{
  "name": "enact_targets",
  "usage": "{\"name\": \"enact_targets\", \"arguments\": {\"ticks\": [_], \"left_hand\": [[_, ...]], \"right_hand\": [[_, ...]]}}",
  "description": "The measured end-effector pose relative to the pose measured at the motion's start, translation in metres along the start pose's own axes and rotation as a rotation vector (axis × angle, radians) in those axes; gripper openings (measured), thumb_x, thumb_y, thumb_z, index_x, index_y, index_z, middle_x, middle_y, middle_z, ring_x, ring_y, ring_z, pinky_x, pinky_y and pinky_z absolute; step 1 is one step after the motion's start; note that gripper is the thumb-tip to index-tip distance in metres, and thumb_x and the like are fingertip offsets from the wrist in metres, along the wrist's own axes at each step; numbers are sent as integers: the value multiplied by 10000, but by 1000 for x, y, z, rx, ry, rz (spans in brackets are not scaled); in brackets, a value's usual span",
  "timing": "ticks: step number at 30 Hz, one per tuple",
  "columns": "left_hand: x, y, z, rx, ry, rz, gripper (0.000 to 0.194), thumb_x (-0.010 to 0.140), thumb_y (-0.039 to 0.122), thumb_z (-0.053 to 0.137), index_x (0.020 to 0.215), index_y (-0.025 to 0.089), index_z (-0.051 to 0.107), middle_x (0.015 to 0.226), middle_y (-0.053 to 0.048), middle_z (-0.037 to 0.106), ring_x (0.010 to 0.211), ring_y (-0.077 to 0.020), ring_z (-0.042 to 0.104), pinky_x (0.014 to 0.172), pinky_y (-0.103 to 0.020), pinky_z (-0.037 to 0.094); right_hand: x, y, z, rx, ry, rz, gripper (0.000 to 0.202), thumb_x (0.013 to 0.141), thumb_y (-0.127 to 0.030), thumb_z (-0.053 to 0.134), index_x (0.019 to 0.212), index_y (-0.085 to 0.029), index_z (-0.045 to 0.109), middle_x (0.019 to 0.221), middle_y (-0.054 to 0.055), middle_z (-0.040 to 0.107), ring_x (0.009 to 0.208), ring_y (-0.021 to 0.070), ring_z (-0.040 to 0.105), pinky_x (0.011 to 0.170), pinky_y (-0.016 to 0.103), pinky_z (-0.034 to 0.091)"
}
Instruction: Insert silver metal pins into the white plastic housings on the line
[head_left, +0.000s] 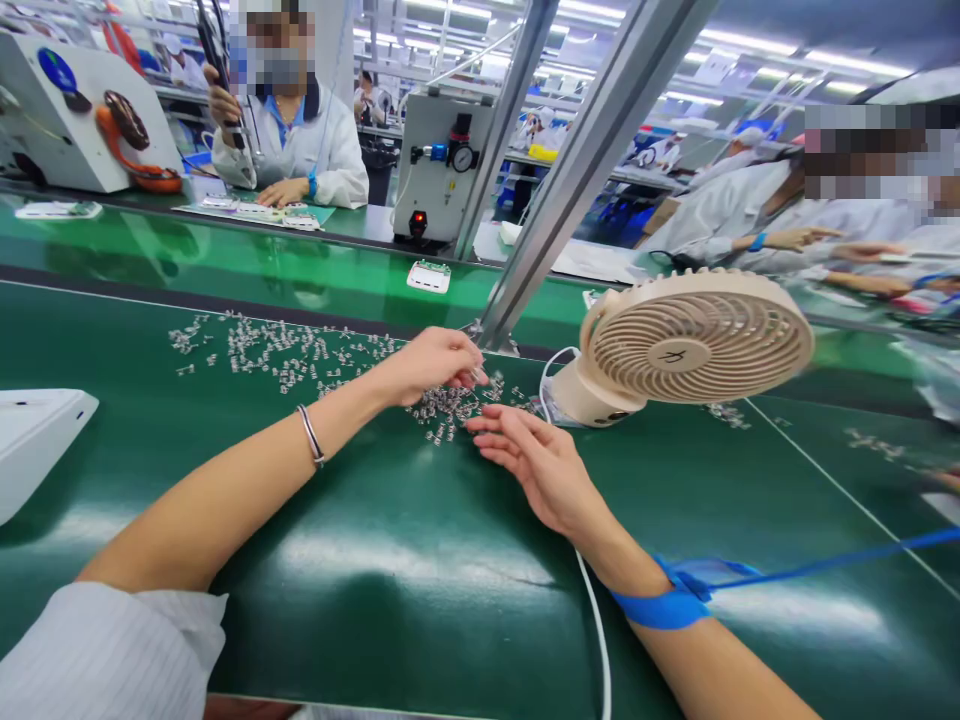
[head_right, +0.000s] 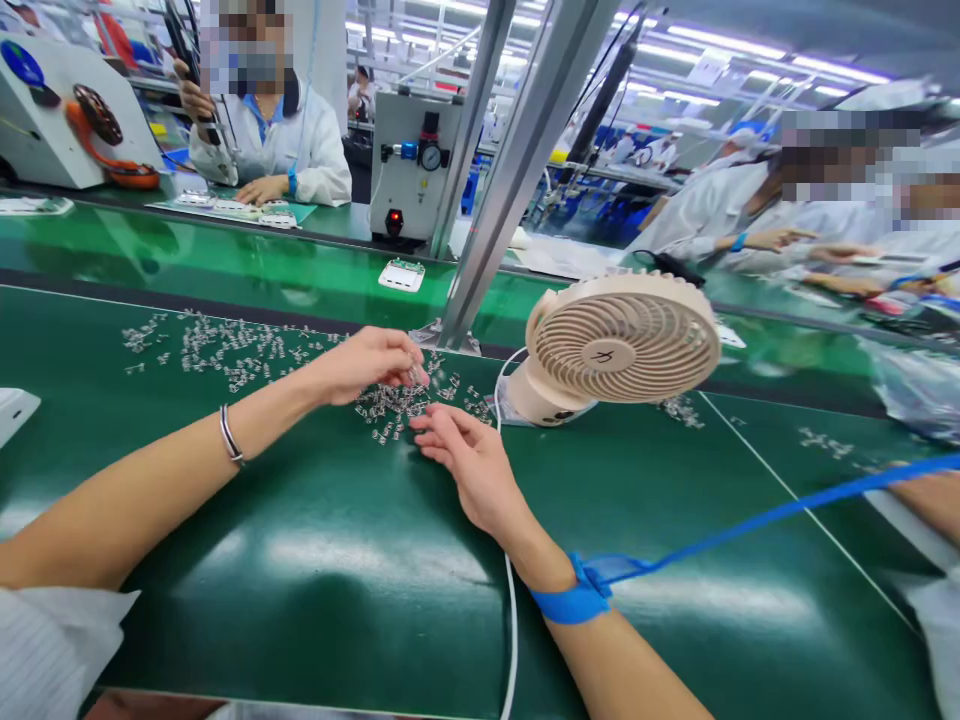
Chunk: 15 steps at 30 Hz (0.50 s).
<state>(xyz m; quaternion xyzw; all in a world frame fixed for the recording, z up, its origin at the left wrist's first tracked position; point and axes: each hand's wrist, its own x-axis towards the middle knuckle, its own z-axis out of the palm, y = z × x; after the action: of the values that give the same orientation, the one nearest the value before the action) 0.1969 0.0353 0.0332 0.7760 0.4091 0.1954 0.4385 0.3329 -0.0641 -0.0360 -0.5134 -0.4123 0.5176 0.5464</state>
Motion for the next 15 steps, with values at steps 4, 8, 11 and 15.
{"name": "enact_targets", "arguments": {"ticks": [4, 8, 11, 15], "left_hand": [[-8, 7, 24, -64, -105, 76, 97, 756, 127, 504, 718, 127, 592, 690, -7, 628, 656, -84, 545, 654, -231, 442], [-7, 2, 26, -51, -121, 94, 89, 700, 102, 538, 699, 135, 620, 626, 30, 573, 618, -83, 486, 623, -232, 392], [-5, -1, 23, -58, -137, 78, 110, 688, 87, 515, 684, 133, 615, 597, 36, 553, 591, -80, 467, 586, -225, 368], [-7, 0, 21, -79, -172, 74, 96, 700, 103, 514, 643, 128, 587, 588, 30, 553, 584, -73, 474, 566, -211, 361]], "right_hand": [[0, -8, 0, 341, -86, 247, 361, 664, -459, 717, 844, -152, 657, 830, 78, 701, 671, 110, 627, 633, 215, 532], [5, -9, -6, 393, -3, 286, 277, 512, -257, 826, 691, -140, 650, 615, 8, 641, 538, 48, 533, 525, 138, 469], [4, -10, -7, 388, 14, 263, 305, 453, -220, 844, 656, -143, 631, 516, -29, 573, 453, 17, 428, 435, 113, 376], [1, -13, -4, 349, 15, 253, 371, 499, -402, 823, 655, -137, 615, 470, -41, 526, 403, 4, 323, 394, 126, 309]]}}
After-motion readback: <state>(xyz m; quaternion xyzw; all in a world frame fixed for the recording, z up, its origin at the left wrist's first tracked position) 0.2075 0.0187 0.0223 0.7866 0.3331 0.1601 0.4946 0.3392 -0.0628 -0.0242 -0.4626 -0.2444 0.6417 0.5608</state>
